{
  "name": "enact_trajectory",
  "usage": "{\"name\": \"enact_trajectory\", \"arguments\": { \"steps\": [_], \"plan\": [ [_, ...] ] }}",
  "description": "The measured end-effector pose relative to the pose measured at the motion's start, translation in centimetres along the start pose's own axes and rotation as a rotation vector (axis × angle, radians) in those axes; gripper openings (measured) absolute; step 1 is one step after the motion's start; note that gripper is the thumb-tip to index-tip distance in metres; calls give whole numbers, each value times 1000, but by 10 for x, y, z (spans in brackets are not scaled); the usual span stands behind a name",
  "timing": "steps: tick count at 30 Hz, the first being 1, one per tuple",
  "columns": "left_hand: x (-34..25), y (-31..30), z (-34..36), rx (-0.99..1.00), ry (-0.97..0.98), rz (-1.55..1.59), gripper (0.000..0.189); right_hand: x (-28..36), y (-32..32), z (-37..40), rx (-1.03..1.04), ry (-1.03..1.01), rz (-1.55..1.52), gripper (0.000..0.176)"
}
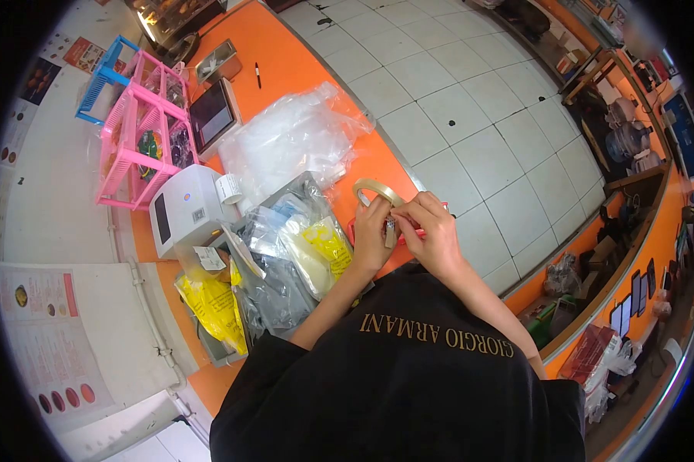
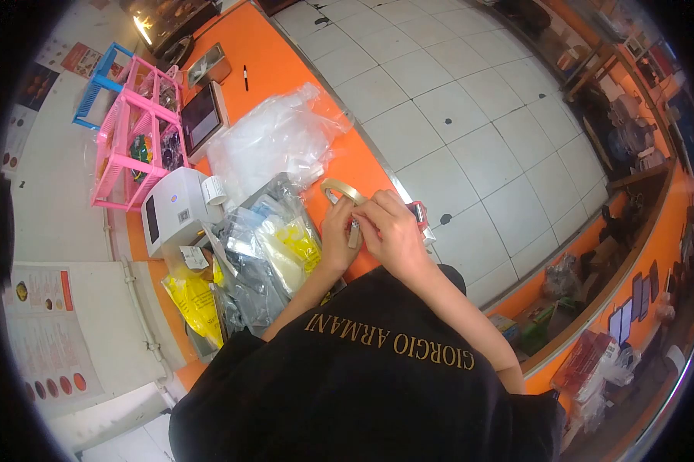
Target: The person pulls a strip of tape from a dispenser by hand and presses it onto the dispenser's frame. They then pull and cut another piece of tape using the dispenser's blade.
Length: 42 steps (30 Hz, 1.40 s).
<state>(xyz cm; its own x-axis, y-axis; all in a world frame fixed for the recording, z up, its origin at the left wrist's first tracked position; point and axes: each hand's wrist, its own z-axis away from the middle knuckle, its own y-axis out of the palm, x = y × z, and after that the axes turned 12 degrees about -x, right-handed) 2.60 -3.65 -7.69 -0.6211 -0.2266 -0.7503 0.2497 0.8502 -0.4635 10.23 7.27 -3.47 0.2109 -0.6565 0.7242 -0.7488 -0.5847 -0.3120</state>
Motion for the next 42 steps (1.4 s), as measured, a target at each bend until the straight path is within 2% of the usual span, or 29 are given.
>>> {"name": "enact_trajectory", "arguments": {
  "steps": [6, 10, 15, 17, 21, 22, 24, 25, 27, 32, 34, 39, 42],
  "plan": [
    [9, 8, 2, 20, 82, -28, 18, 9, 2, 0, 46, -8, -27, 14],
    [5, 6, 0, 59, 44, -52, 19, 13, 3, 2, 80, 4, -49, 13],
    [10, 8, 2, 92, 136, -101, 21, 20, 5, 1, 91, 2, -81, 13],
    [9, 7, 2, 104, 87, -86, 20, 21, 4, -1, 86, 14, -76, 13],
    [4, 3, -1, 83, 27, 9, 14, 17, -16, -18, 129, 128, -125, 9],
    [3, 1, -3, 80, 26, 12, 14, 11, -19, -24, 170, 243, -242, 7],
    [2, -5, -6, 181, 101, -25, 16, -2, -27, -36, 305, 438, -399, 3],
    [4, -6, -6, 178, 101, -25, 16, -7, -29, -42, 307, 436, -398, 3],
    [11, -7, -6, 283, 135, -8, 19, -13, -32, -55, 490, 542, -392, 5],
    [9, -12, -14, 370, 115, 55, 21, -30, -21, -68, 573, 585, -460, 7],
    [5, -15, -17, 381, 99, 51, 22, -27, -15, -72, 648, 571, -343, 8],
    [15, -16, -24, 491, -11, 198, 23, -37, -1, -81, 649, 505, -358, 7],
    [10, -19, -27, 507, 77, 63, 21, -39, 6, -90, 653, 501, -355, 7]
  ]
}}
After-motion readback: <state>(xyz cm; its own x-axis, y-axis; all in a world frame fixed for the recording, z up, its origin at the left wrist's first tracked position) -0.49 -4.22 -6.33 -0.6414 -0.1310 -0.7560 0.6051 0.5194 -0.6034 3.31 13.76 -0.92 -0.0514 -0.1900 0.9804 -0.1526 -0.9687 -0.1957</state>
